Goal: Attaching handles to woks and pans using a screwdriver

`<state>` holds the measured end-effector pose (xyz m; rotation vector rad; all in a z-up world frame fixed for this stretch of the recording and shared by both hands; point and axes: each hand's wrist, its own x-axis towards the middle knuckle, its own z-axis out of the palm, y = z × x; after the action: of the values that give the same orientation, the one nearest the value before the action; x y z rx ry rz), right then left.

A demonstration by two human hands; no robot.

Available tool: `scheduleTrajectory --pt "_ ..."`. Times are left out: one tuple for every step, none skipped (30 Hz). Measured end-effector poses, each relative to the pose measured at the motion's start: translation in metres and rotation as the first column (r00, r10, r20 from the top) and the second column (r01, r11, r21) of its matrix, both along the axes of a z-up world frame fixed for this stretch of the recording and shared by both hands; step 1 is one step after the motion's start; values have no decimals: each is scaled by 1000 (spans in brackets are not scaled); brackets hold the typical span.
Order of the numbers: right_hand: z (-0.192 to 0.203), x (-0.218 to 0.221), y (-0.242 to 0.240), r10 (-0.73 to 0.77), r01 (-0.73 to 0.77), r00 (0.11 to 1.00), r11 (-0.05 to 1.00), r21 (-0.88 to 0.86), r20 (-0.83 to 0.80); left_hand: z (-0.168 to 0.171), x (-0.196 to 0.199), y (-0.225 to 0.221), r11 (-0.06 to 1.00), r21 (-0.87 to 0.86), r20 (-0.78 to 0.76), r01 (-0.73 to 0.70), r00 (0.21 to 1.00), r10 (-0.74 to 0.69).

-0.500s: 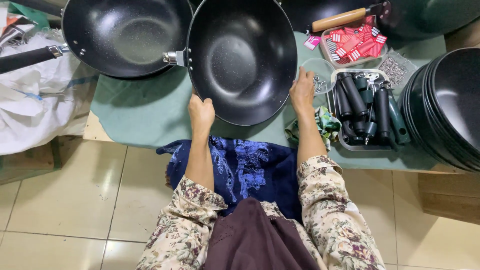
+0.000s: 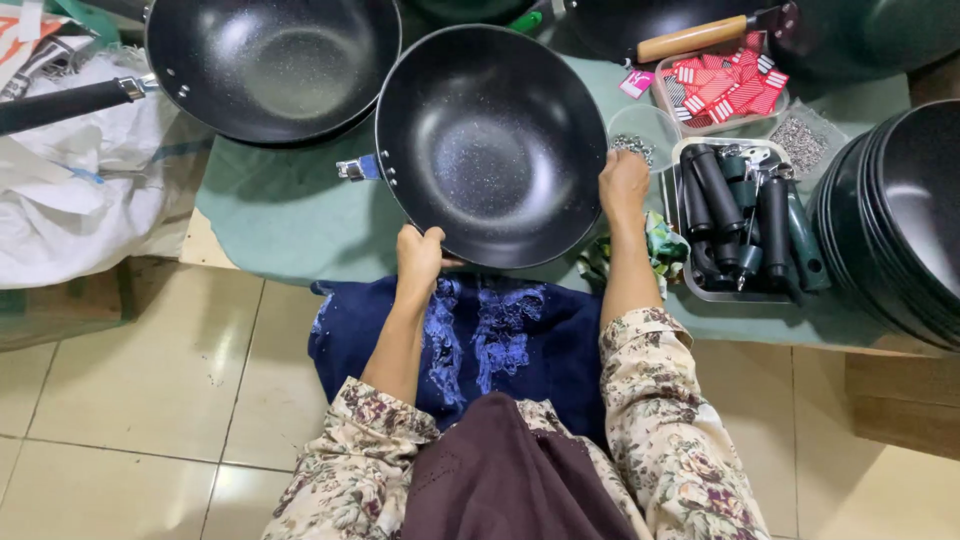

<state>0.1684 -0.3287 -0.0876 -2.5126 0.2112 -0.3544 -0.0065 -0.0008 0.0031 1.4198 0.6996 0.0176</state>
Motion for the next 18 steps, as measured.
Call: scheduleTrajectory --pt "1 1 2 3 -3 1000 1000 3 1 -13 0 2 1000 3 1 -3 1000 3" --pt "3 2 4 28 -28 999 999 14 45 -27 0 4 998 -68 2 -14 1000 14" --pt "3 1 3 48 -50 995 998 24 85 -41 -1 4 990 -140 -2 -21 1000 21" --pt "-2 2 0 45 -47 996 999 26 82 -39 -5 3 990 -139 -5 -19 1000 18" --pt "-6 5 -2 44 -52 982 998 37 181 -37 -7 3 988 -152 -16 -11 1000 9" --pt "-10 8 -5 42 -57 959 997 48 279 -34 -10 2 986 -166 -27 -3 1000 -1" --pt "-14 12 -10 41 -56 960 997 47 277 -35 -10 2 986 -167 -29 -2 1000 -3" --pt "-18 16 -15 31 -50 938 998 46 346 -36 -9 2 986 -165 -25 0 1000 -4" --pt "-22 20 -20 22 -44 910 998 44 414 -36 -9 2 986 -164 -21 2 1000 -5" --pt "-35 26 -29 21 -43 911 998 43 413 -40 -9 1 986 -166 -22 3 1000 -6" --pt "-48 33 -35 5 -43 906 996 79 423 -43 -7 1 986 -169 -19 4 1000 -7" --pt "-60 41 -42 -11 -43 902 992 115 433 -46 -6 1 985 -172 -16 6 1000 -8" --pt "-50 37 -39 -12 -43 901 992 117 434 -48 -5 1 985 -171 -15 6 1000 -9" --pt "-40 34 -35 28 -101 893 985 140 450 -50 -3 1 984 -177 -16 4 1000 -7" --pt "-31 29 -32 68 -159 883 974 160 464 -53 -3 1 983 -185 -21 1 1000 -6" --pt "-25 24 -31 68 -159 885 974 161 461 -55 -4 0 983 -185 -24 0 1000 -5" --pt "-18 21 -29 101 -197 908 959 202 407 -56 -3 -1 978 -207 -24 -3 1000 -2" --pt "-12 18 -27 137 -232 926 941 244 352 -57 -2 -2 973 -229 -24 -6 1000 1"
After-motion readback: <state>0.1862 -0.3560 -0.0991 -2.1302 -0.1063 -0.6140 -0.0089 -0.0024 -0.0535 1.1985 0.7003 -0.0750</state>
